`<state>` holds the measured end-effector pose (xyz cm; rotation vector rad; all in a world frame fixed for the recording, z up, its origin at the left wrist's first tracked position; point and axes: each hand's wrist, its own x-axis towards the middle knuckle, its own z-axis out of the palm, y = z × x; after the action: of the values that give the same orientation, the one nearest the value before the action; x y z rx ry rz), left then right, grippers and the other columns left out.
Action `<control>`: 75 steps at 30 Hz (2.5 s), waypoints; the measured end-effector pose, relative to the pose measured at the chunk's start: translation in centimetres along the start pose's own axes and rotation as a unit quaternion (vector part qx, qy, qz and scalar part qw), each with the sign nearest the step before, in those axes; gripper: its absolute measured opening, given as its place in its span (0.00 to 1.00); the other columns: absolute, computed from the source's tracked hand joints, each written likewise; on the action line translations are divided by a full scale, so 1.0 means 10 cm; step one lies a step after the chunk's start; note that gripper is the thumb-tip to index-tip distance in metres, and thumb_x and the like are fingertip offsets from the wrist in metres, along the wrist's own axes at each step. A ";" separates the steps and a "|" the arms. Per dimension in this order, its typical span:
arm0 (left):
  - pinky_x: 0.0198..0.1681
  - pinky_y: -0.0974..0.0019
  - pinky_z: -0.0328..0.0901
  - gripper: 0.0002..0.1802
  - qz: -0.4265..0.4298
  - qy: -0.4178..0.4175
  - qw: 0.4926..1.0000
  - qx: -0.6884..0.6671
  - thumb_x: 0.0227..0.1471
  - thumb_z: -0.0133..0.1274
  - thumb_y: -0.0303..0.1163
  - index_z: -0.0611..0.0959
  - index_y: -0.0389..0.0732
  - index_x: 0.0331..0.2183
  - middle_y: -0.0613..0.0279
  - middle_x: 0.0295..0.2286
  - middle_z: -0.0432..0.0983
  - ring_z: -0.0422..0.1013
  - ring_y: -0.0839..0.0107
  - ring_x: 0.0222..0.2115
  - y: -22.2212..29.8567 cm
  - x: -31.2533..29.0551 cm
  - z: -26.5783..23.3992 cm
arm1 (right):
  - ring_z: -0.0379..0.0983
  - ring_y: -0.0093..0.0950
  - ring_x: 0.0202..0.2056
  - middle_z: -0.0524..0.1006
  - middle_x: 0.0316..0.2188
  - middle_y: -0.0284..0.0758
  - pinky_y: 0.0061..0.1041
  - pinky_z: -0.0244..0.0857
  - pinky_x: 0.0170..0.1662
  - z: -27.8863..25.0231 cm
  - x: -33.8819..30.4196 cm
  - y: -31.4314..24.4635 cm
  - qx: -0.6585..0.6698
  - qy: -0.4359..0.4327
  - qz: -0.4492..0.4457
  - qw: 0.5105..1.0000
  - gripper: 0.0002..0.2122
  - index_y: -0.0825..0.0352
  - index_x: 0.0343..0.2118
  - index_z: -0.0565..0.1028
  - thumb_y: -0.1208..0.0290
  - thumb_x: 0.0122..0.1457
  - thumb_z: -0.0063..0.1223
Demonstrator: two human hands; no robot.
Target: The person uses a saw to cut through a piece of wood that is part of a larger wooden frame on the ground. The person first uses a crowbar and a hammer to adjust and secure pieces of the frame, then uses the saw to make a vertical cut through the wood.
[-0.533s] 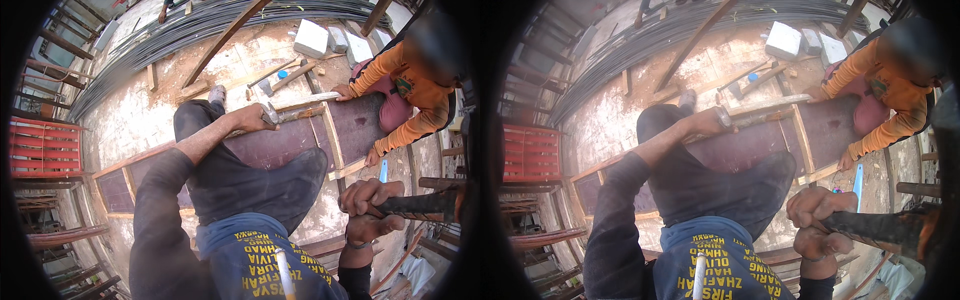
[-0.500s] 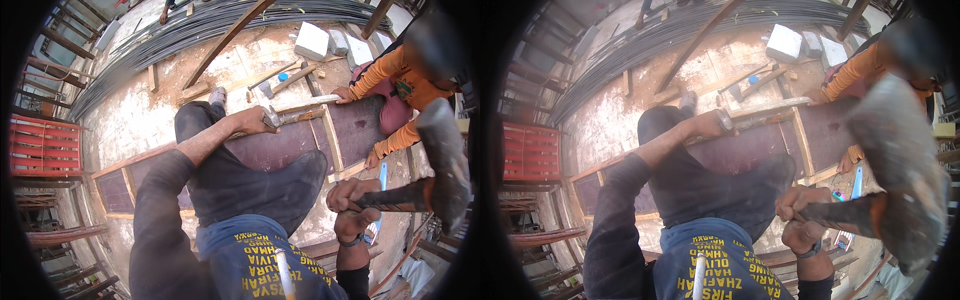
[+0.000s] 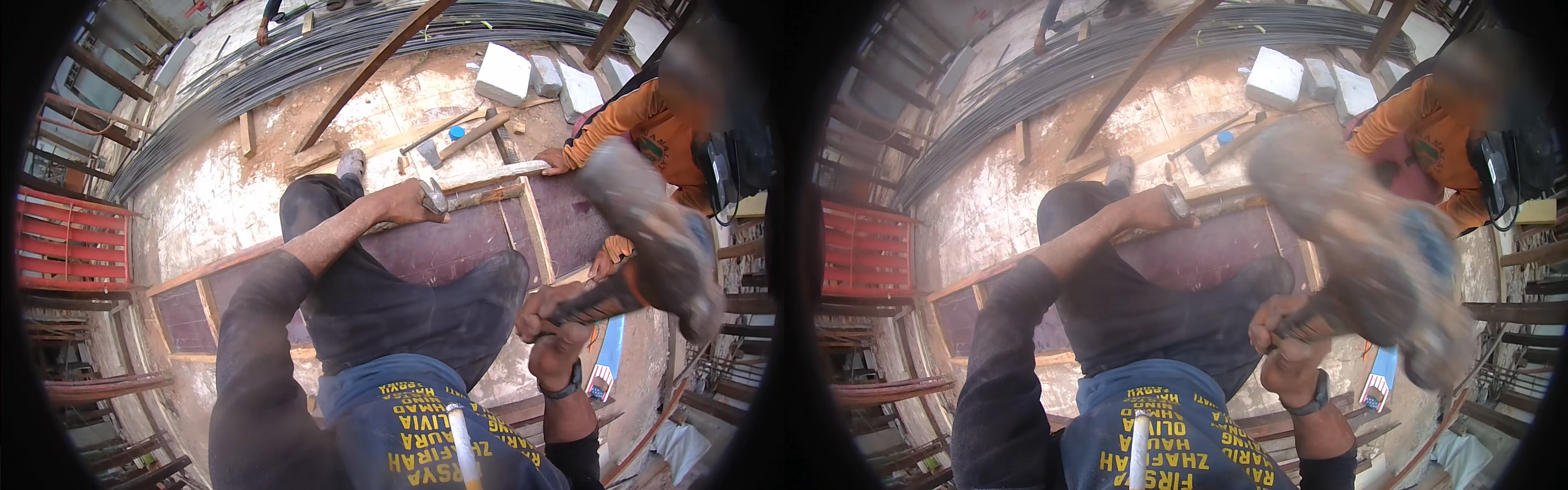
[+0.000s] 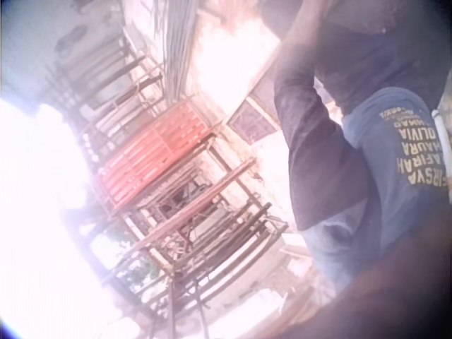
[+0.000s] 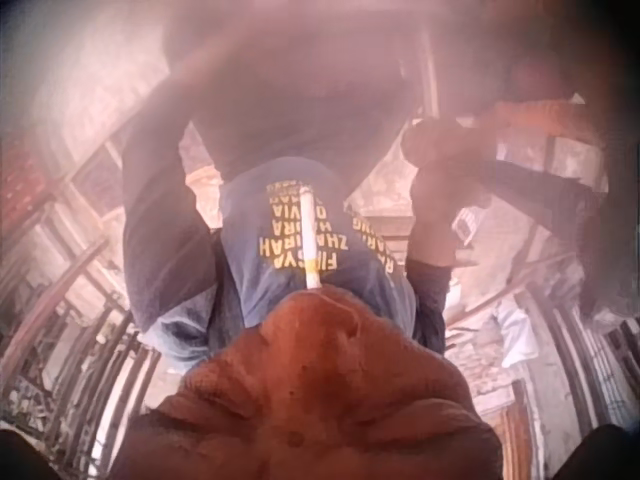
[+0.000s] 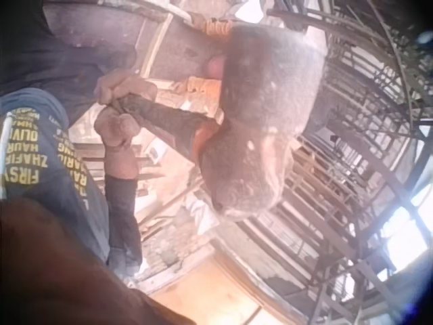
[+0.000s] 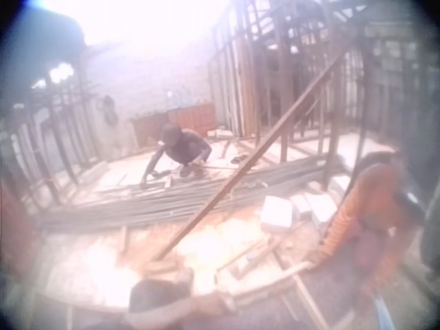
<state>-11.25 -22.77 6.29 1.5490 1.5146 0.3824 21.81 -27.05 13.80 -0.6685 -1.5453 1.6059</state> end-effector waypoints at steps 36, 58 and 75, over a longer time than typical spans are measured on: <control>0.49 0.59 0.70 0.35 -0.239 0.154 0.957 0.054 0.51 0.67 0.50 0.78 0.36 0.53 0.47 0.43 0.81 0.76 0.60 0.46 -0.33 -0.70 -0.68 | 0.75 0.53 0.28 0.78 0.26 0.52 0.48 0.66 0.33 -1.00 -3.57 2.89 -0.468 0.254 0.471 0.704 0.23 0.75 0.34 0.74 0.51 0.66 0.51; 0.66 0.56 0.55 0.39 -0.362 -0.015 0.926 -0.107 0.68 0.33 0.58 0.73 0.33 0.60 0.45 0.61 0.67 0.64 0.51 0.62 -3.23 0.64 0.48 | 0.65 0.15 0.18 0.72 0.17 0.28 0.19 0.53 0.22 1.36 1.97 1.19 -0.148 0.074 0.023 0.986 0.16 0.69 0.26 0.77 0.65 0.71 0.50; 0.62 0.44 0.59 0.48 -0.365 0.108 0.918 0.109 0.58 0.36 0.75 0.80 0.41 0.55 0.43 0.54 0.74 0.69 0.47 0.58 -2.64 -0.01 0.49 | 0.64 0.18 0.22 0.71 0.19 0.28 0.20 0.55 0.28 0.93 1.75 1.29 -0.120 0.018 0.028 0.992 0.13 0.70 0.25 0.76 0.68 0.64 0.59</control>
<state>-24.24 -29.05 -16.40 1.0032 2.2356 -0.0576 2.36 -17.14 4.84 -0.8740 -1.7234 1.4517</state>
